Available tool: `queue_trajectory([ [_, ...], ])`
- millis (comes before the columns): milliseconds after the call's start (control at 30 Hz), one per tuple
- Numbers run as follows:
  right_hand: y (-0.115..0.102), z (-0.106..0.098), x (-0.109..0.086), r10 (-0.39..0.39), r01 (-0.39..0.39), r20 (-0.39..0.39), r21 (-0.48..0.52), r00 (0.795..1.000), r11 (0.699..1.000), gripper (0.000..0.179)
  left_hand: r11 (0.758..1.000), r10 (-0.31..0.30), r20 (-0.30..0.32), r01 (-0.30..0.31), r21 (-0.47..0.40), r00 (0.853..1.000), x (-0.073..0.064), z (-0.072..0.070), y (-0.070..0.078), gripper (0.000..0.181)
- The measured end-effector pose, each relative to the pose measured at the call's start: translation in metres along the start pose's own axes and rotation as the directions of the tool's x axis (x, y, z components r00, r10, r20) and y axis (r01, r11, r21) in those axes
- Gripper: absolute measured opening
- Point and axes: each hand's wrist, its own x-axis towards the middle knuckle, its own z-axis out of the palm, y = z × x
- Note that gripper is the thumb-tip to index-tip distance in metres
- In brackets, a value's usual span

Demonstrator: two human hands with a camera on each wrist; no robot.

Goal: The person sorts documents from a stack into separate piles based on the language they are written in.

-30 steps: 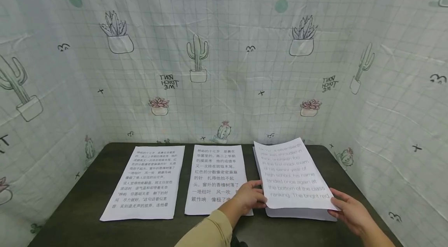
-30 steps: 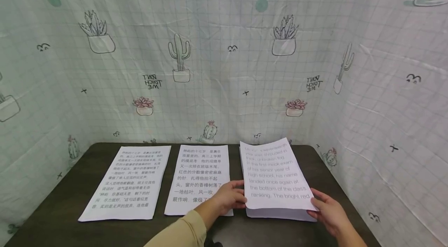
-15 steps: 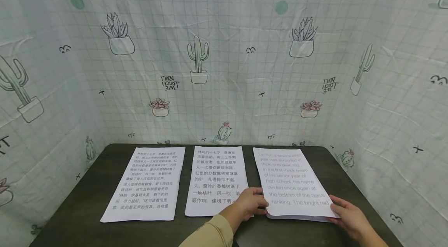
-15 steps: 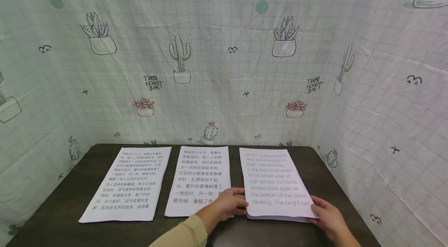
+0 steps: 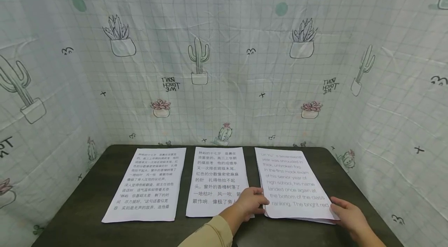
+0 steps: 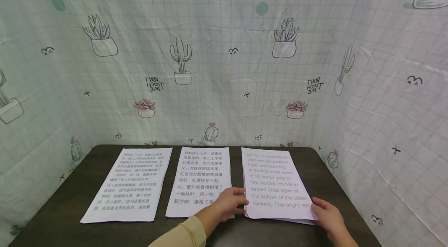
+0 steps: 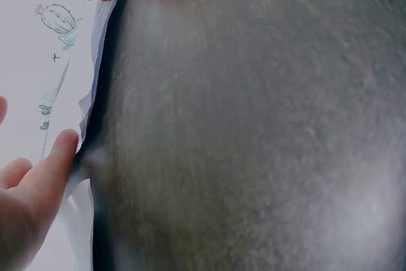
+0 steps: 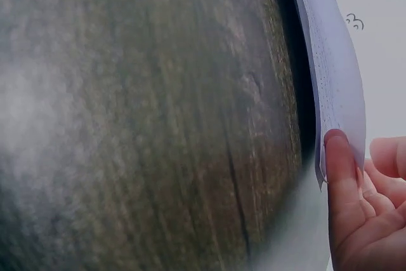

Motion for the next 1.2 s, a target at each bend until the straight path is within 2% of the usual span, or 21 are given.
queue_trajectory([
  [133,0.001,-0.001,0.000,-0.014,0.013,-0.030,-0.040,0.999,0.999,0.058,1.000,0.013,-0.012,-0.012,0.016,1.000,0.002,-0.001,-0.001,0.056],
  [267,-0.002,-0.005,-0.001,-0.066,0.062,-0.043,-0.097,0.997,0.993,0.058,1.000,0.017,-0.015,-0.017,0.016,1.000,0.002,-0.002,0.000,0.056],
  [500,-0.016,-0.009,-0.002,-0.089,0.083,-0.052,-0.099,0.995,0.992,0.058,0.998,0.062,-0.004,-0.062,0.031,0.998,0.001,-0.005,0.010,0.058],
  [667,-0.030,-0.009,-0.004,-0.097,0.090,-0.072,-0.106,0.993,0.990,0.058,0.992,0.105,0.027,-0.107,0.070,0.994,0.000,-0.013,0.018,0.060],
  [867,-0.045,-0.002,-0.006,-0.146,0.140,-0.052,-0.099,0.988,0.985,0.059,0.981,0.136,0.045,-0.141,0.136,0.990,-0.003,-0.035,0.027,0.062],
  [967,-0.052,0.003,-0.003,-0.163,0.159,-0.036,-0.085,0.986,0.984,0.059,0.976,0.146,0.028,-0.149,0.159,0.989,-0.006,-0.049,0.032,0.062],
  [1067,-0.052,0.009,0.009,-0.191,0.186,-0.044,-0.087,0.981,0.979,0.061,0.974,0.152,0.004,-0.150,0.168,0.988,-0.008,-0.065,0.037,0.060],
  [1200,-0.066,0.021,0.007,-0.207,0.204,-0.034,-0.073,0.978,0.976,0.061,0.972,0.163,-0.020,-0.158,0.174,0.986,-0.008,-0.087,0.043,0.061],
])
